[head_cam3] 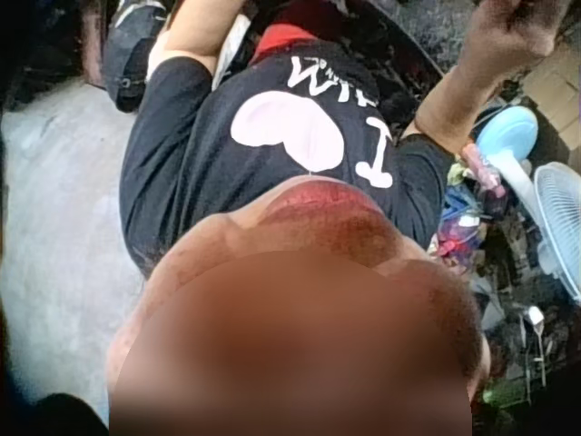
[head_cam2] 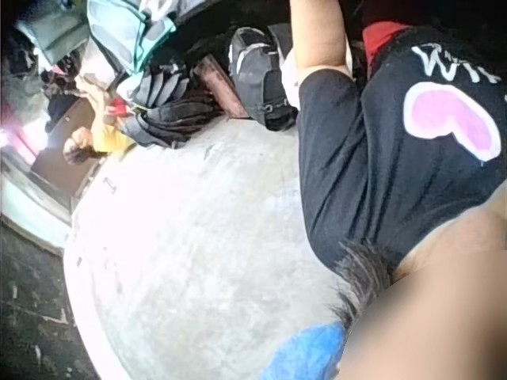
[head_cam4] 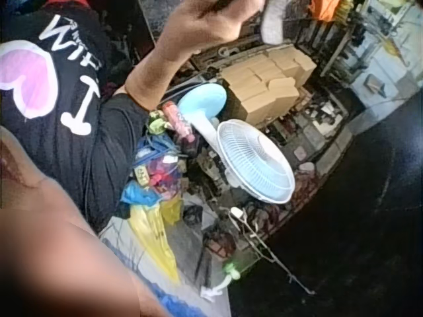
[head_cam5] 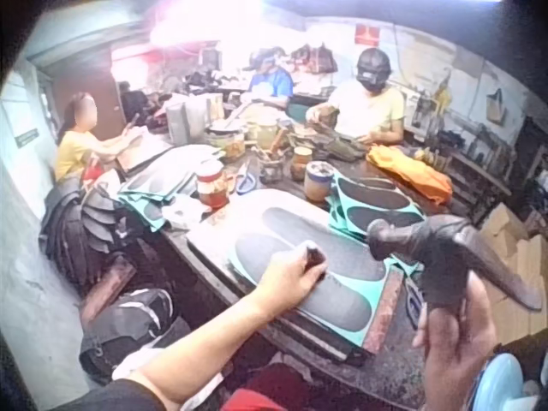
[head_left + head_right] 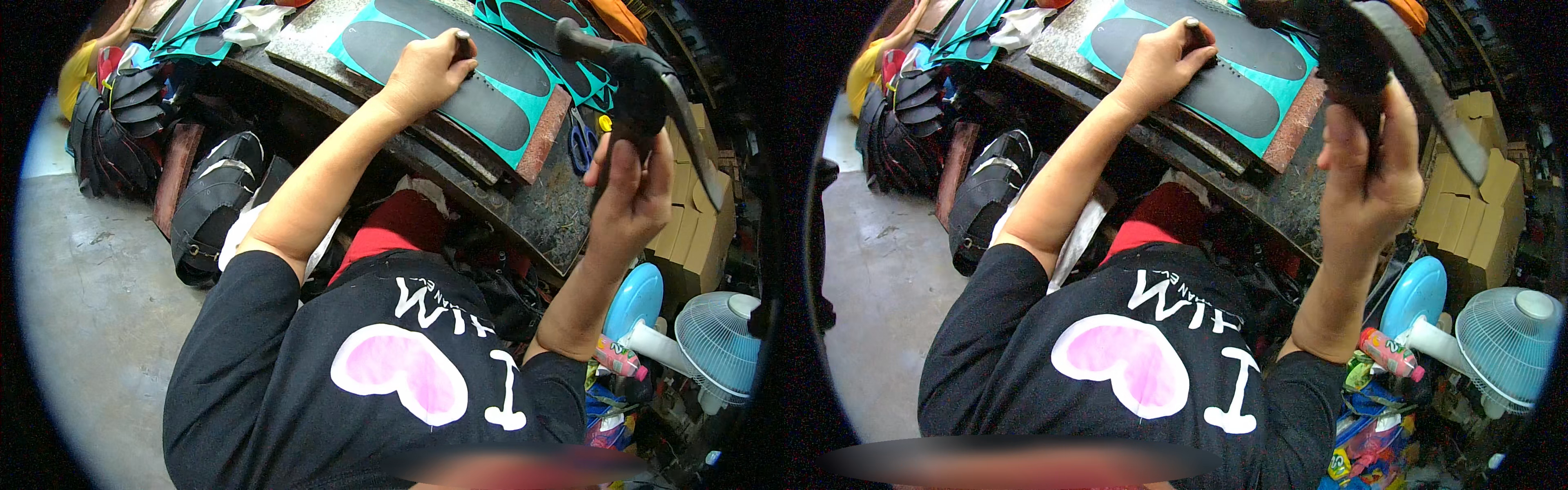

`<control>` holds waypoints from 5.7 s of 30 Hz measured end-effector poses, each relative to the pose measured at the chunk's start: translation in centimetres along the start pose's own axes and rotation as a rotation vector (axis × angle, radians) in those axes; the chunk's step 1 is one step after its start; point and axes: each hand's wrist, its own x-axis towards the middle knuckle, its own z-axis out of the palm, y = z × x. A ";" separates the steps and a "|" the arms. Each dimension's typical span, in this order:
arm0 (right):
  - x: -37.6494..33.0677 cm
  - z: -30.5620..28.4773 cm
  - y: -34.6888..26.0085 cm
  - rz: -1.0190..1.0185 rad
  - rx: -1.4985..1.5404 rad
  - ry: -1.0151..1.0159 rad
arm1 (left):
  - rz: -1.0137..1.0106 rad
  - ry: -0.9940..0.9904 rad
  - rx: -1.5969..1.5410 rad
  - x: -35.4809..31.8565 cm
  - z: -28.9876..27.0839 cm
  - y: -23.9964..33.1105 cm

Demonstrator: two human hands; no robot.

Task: The person uses a hammer and a small metal tool to repeatedly tap along the edges of teal and black shoe insoles placed on a wooden block. They occasionally lift and reposition the insoles and wipe the work surface with a cloth while continuing the hammering.

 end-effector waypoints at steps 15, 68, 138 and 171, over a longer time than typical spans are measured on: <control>-0.4 -2.8 0.8 0.124 -0.299 -0.037 | -0.103 -0.059 -0.112 0.1 0.6 -0.1; -1.2 -1.0 5.2 0.279 -0.440 -0.179 | -0.324 0.150 -0.357 -0.4 0.3 -0.5; -0.6 -1.2 2.4 0.292 -0.140 -0.160 | -0.289 0.089 -0.218 -0.8 -0.6 -1.5; -6.2 -2.8 5.2 0.466 -0.698 -0.333 | -0.208 0.042 -0.598 3.8 -12.8 1.2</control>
